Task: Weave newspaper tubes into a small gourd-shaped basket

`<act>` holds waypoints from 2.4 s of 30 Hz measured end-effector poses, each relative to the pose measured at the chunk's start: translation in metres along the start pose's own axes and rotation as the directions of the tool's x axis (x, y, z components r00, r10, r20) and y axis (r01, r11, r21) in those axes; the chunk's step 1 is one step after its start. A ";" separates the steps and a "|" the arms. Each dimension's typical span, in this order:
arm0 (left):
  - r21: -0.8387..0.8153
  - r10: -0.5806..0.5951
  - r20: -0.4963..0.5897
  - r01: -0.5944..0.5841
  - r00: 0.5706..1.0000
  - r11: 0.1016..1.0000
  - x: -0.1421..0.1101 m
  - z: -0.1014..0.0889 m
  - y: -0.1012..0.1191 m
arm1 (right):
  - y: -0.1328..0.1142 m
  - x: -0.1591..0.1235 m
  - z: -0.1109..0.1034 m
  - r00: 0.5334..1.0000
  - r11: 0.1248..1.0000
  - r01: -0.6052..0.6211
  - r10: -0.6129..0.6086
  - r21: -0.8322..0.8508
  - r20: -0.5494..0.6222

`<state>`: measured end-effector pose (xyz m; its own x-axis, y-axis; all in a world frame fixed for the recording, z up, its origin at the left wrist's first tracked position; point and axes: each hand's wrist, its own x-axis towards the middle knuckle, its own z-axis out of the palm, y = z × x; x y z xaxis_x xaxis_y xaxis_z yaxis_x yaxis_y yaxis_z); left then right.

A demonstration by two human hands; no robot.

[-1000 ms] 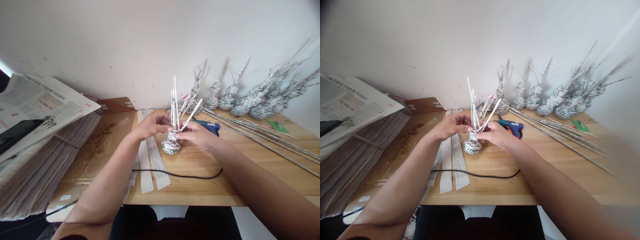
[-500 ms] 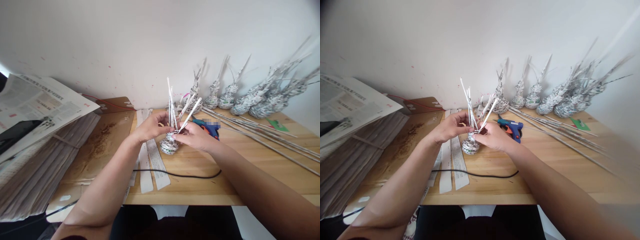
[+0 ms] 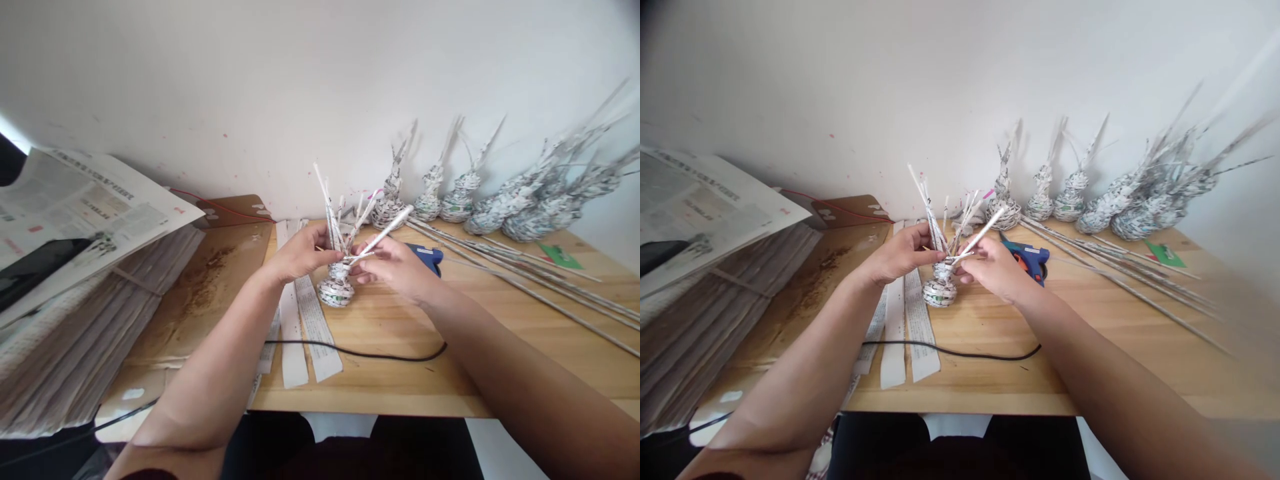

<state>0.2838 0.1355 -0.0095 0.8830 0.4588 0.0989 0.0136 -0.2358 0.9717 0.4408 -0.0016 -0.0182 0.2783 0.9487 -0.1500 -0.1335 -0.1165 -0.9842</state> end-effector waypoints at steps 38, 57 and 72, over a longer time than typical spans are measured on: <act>-0.130 -0.081 0.105 0.094 0.991 0.987 -0.005 0.000 0.008 | 0.006 0.005 -0.002 0.997 0.982 0.016 -0.002 -0.187 0.076; 0.241 -0.075 -0.101 0.098 0.992 0.966 -0.008 0.020 0.019 | 0.009 0.002 0.004 0.998 0.988 0.016 -0.007 -0.151 0.063; 0.064 -0.113 -0.058 0.117 0.992 0.991 -0.005 0.013 0.012 | 0.008 0.001 0.002 0.992 0.996 0.027 -0.015 -0.091 0.123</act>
<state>0.2858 0.1195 -0.0013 0.8472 0.5313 0.0009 0.1465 -0.2351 0.9609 0.4383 -0.0006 -0.0257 0.1616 0.9793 -0.1222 -0.0392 -0.1174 -0.9923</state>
